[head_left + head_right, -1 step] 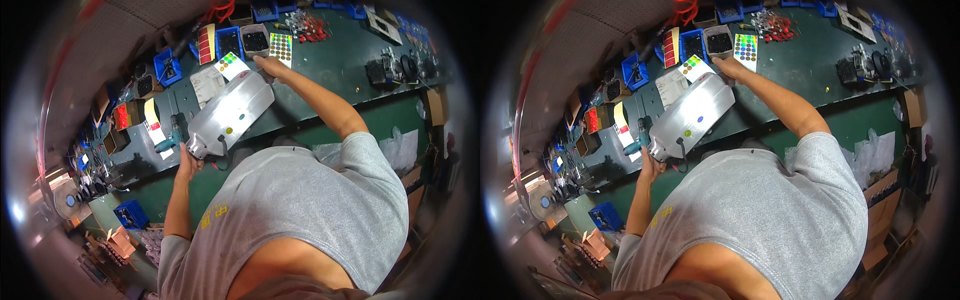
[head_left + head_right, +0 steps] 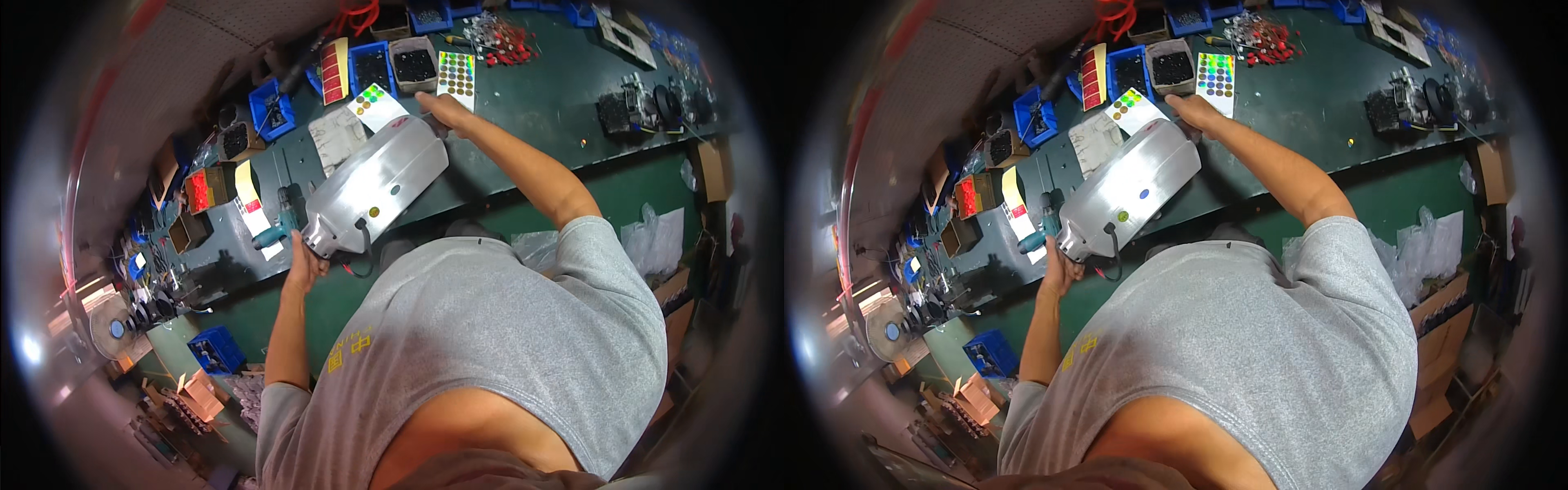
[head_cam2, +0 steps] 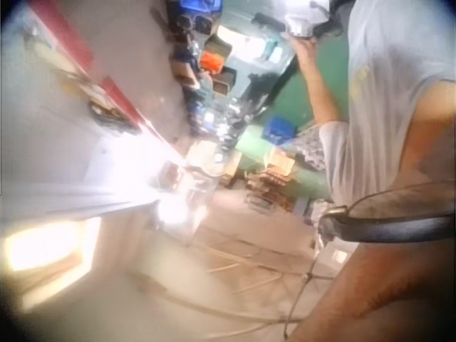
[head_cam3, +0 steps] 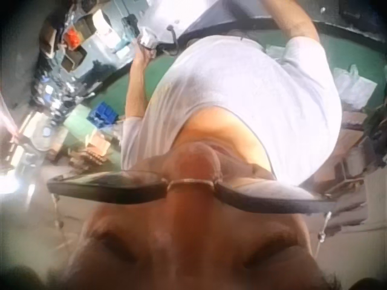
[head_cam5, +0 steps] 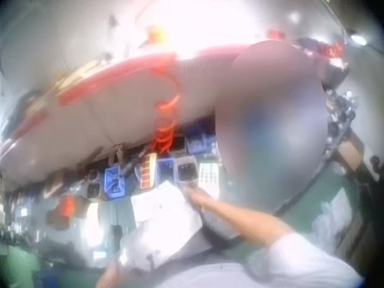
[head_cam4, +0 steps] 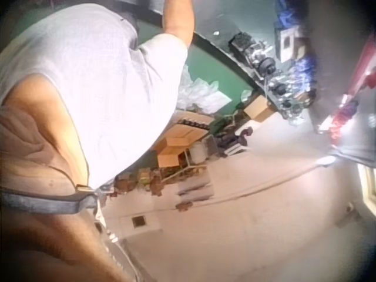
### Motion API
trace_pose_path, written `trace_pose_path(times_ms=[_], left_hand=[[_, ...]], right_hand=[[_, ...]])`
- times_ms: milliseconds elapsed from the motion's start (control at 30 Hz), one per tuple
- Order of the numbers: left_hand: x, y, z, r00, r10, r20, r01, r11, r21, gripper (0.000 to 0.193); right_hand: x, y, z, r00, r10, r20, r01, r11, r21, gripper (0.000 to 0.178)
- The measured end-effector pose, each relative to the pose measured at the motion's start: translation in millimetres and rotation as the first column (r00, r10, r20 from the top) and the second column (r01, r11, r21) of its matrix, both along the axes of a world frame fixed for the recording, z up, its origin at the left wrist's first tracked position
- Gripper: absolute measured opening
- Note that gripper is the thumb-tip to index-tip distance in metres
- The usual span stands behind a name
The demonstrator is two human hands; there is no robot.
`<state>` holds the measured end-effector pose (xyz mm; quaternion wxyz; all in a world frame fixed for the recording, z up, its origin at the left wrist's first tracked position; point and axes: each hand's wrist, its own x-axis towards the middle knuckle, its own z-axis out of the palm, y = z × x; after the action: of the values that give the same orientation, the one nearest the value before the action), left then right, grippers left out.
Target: The person assembles an electronic device by attaching a heatsink, connecting wires, and securing a metal casing with a power drill. The finished unit is placed on a cardboard sheet alongside other completed units.
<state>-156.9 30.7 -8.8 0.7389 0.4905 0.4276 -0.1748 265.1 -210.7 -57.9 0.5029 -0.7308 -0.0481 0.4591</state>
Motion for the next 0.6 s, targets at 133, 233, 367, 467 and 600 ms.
trace_pose_path(times_ms=[133, 233, 367, 467, 600], left_hand=[[8, 22, 13, 0.999, -0.033, -0.033, 0.037, 0.992, 0.122, 0.077], [47, 6, 55, 0.995, -0.083, -0.060, 0.097, 0.952, 0.290, 0.069], [81, -10, 91, 0.972, -0.229, -0.061, 0.232, 0.867, 0.441, 0.066], [93, -19, 103, 0.953, -0.297, -0.064, 0.287, 0.812, 0.508, 0.061], [106, -24, 110, 0.925, -0.371, -0.084, 0.346, 0.729, 0.591, 0.059]], right_hand=[[-22, -27, -28, 0.984, -0.117, -0.131, 0.113, 0.993, -0.040, 0.068], [-34, -38, -66, 0.959, -0.226, -0.171, 0.221, 0.974, -0.047, 0.073], [-51, -47, -86, 0.943, -0.240, -0.232, 0.266, 0.960, 0.091, 0.081], [-57, -49, -86, 0.925, -0.321, -0.203, 0.329, 0.944, 0.008, 0.081], [-59, -68, -68, 0.945, -0.301, -0.125, 0.308, 0.951, 0.036, 0.064]])
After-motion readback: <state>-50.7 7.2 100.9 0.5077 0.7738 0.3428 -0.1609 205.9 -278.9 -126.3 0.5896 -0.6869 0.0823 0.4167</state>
